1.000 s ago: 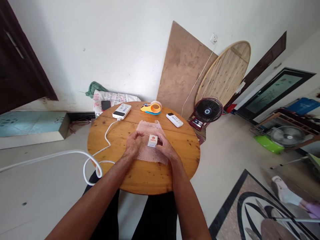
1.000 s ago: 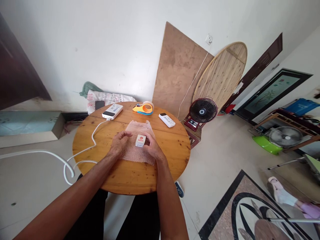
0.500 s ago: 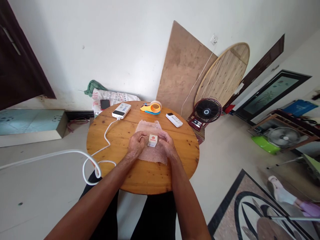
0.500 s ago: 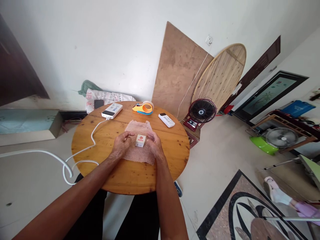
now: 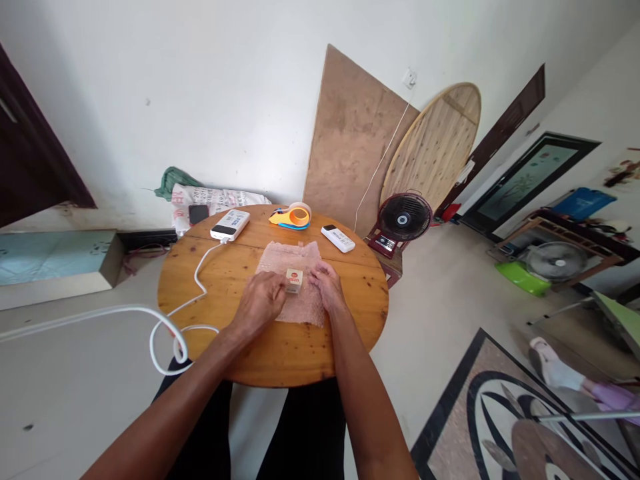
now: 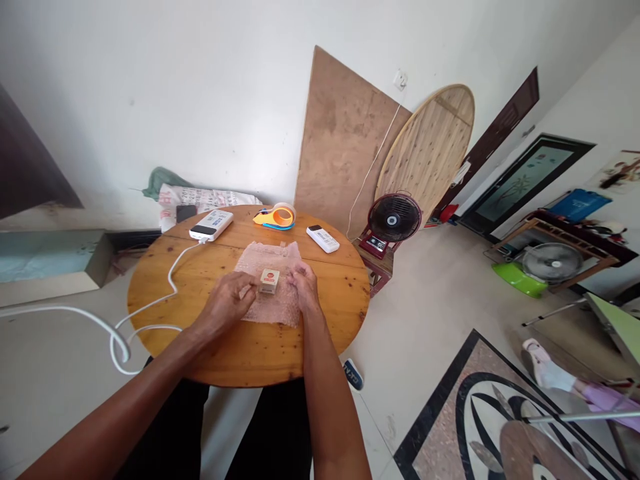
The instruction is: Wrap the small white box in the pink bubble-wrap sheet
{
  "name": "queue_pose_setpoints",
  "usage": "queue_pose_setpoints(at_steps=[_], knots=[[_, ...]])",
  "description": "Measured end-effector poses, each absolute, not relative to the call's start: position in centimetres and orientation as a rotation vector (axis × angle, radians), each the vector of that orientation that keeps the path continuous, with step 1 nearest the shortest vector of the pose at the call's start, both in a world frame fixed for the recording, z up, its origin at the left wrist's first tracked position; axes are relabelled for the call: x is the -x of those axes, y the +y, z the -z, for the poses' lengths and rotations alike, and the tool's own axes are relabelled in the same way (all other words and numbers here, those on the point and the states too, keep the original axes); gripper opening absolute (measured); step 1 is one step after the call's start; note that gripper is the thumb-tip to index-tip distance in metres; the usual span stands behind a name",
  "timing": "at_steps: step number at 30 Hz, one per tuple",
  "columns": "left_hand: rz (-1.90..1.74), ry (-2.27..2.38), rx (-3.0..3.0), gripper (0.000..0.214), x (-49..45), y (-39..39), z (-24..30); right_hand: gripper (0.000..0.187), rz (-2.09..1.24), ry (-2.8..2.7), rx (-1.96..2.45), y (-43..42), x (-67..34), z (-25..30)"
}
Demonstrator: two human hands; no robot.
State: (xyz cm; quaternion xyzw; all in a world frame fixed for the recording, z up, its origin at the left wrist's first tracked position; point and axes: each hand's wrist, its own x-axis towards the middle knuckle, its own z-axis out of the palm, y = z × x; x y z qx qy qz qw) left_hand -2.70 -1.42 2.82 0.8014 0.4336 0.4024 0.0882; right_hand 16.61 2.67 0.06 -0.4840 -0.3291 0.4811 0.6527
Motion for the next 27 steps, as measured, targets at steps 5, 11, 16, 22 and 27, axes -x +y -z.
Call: queue_pose_setpoints(at_steps=[5,11,16,22,27], knots=[[-0.644,1.307,-2.745,0.016,3.8,-4.8,-3.5,0.034,-1.13,-0.74,1.09,2.7,-16.8,-0.1],[-0.426,1.29,-2.904,0.016,3.0,-5.5,-3.5,0.028,-1.162,-0.822,1.019,2.0,-16.7,-1.1],[-0.364,1.295,-2.971,0.021,1.8,-5.3,-3.1,0.026,-1.159,-0.859,1.096,1.7,-16.7,-1.4],[-0.548,1.406,-2.822,0.016,2.0,-4.3,-3.8,0.03,-1.218,-1.02,0.99,0.8,-17.0,-2.6],[-0.676,1.513,-2.7,0.016,1.8,-1.3,-6.6,0.041,-1.203,-1.295,0.858,-0.2,-17.7,-3.8]])
